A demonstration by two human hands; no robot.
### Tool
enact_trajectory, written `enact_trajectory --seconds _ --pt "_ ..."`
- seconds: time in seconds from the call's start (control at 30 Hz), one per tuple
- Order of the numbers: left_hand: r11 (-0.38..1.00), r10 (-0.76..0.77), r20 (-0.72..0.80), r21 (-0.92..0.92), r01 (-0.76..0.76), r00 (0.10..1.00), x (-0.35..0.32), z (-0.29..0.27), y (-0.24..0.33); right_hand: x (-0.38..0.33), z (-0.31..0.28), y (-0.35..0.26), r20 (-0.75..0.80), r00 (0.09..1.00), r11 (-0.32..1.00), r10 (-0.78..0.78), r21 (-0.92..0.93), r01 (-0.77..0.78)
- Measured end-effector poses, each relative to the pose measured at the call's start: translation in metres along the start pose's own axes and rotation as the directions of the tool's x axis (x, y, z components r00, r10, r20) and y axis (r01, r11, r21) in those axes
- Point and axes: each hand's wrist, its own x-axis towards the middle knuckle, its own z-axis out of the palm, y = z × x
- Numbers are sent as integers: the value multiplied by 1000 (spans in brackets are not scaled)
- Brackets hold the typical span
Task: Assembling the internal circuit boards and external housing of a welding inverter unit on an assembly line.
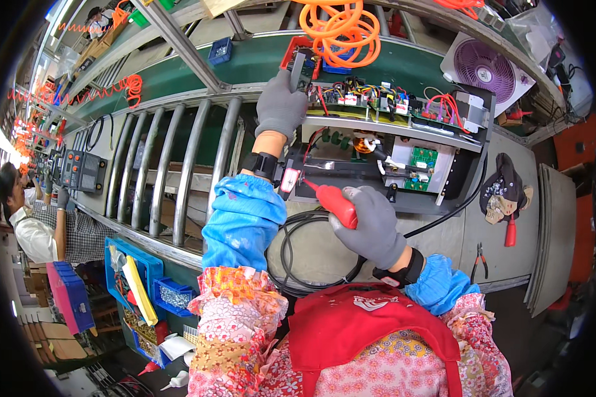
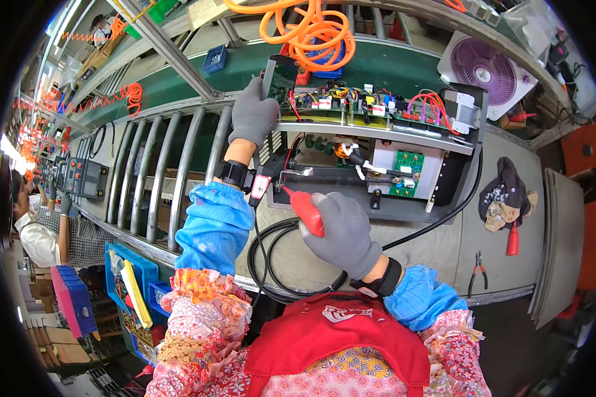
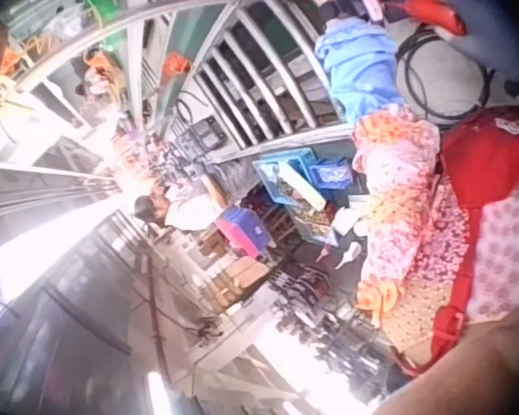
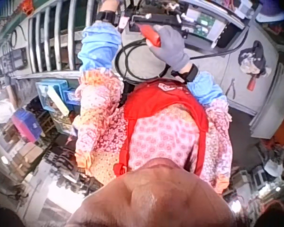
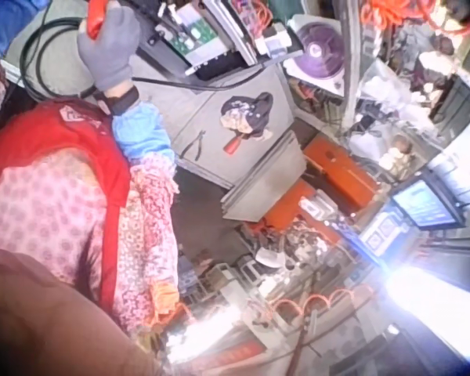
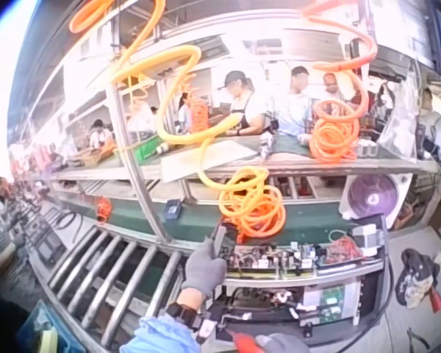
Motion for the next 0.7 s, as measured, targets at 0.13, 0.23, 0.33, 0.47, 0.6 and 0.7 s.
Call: enact_trajectory --seconds 0.13,0.23,0.33,0.47,0.6,0.7 --pt "1000 -19 6 15 19 1000 -1 -3 2 -1 4 -2 26 1000 1000 -4 -31 5" --pt "1000 -16 7 14 15 1000 -2 -2 3 -4 6 0 40 997 996 -59 -58 61" --pt "1000 -11 -3 -8 11 1000 -3 0 7 -9 -2 -3 114 993 999 -4 -38 8" --pt "999 -30 39 35 28 999 0 0 2 -22 -23 -4 24 1000 999 6 -36 -5" --pt "998 -50 67 51 47 996 3 2 3 -43 -64 3 -29 992 993 121 6 -121" --pt "1000 -14 -8 0 14 1000 0 -4 -3 -60 -90 5 -164 961 973 223 -27 -231"
